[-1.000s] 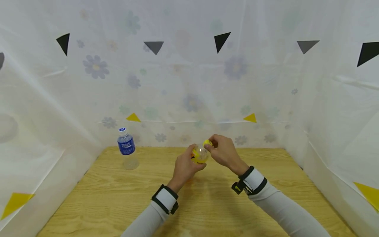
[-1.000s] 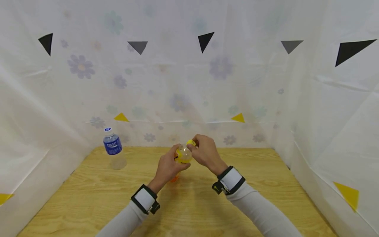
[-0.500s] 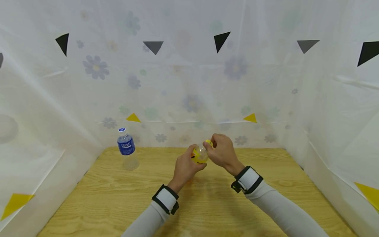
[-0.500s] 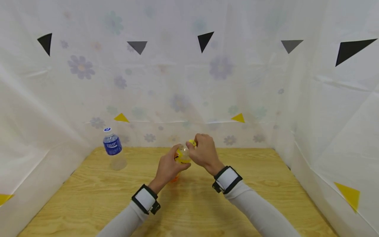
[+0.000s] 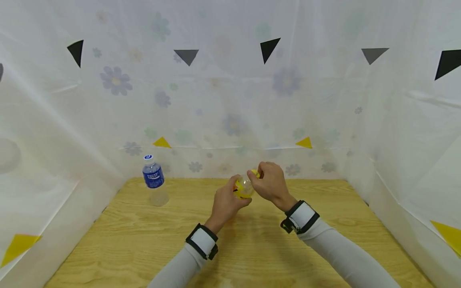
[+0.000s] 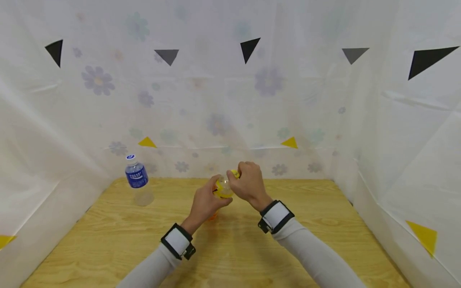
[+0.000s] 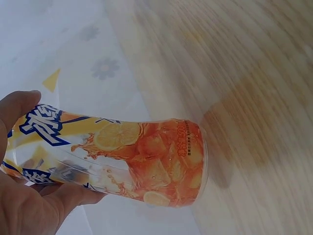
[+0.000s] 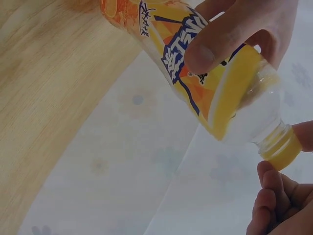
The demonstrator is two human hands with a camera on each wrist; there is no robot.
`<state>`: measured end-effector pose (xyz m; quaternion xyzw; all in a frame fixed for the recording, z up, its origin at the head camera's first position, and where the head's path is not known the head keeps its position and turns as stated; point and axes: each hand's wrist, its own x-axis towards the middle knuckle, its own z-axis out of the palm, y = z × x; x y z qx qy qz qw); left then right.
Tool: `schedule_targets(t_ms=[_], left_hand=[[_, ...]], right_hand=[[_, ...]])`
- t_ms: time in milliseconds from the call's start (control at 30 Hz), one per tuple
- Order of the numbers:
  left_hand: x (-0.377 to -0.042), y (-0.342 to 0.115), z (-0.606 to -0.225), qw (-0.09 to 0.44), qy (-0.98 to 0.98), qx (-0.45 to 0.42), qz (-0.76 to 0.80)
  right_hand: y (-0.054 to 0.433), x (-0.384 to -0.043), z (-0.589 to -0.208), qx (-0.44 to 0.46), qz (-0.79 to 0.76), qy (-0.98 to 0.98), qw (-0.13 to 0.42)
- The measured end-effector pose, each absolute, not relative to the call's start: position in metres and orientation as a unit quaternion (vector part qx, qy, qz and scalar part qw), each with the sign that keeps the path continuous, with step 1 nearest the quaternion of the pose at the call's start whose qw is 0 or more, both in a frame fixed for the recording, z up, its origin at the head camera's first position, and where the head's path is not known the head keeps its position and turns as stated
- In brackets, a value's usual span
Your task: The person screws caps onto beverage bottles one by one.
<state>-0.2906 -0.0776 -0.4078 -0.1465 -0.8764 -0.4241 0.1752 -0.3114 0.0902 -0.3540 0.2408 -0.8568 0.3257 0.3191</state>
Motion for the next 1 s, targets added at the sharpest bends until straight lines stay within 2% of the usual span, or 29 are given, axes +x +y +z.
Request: schedule_targets(t_ms=[267,700,1000], left_hand=[[-0.289,-0.079,-0.406,0.172,-0.874,-0.144,-0.431],[-0.290,-0.079,-0.407,0.168,-0.874,-0.146,-0.432],[-0.291,-0.078,-0.407,0.179,-0.879,-0.150,-0.415]], right_hand=[[0.092,-0.309,-0.351,0.232,0.318,-0.874,0.283],[0.093,-0.293,-0.333,0.216,0.275,-0.924,0.154],[0.093,-0.289,-0.331,0.243,0.261,-0.926,0.127]])
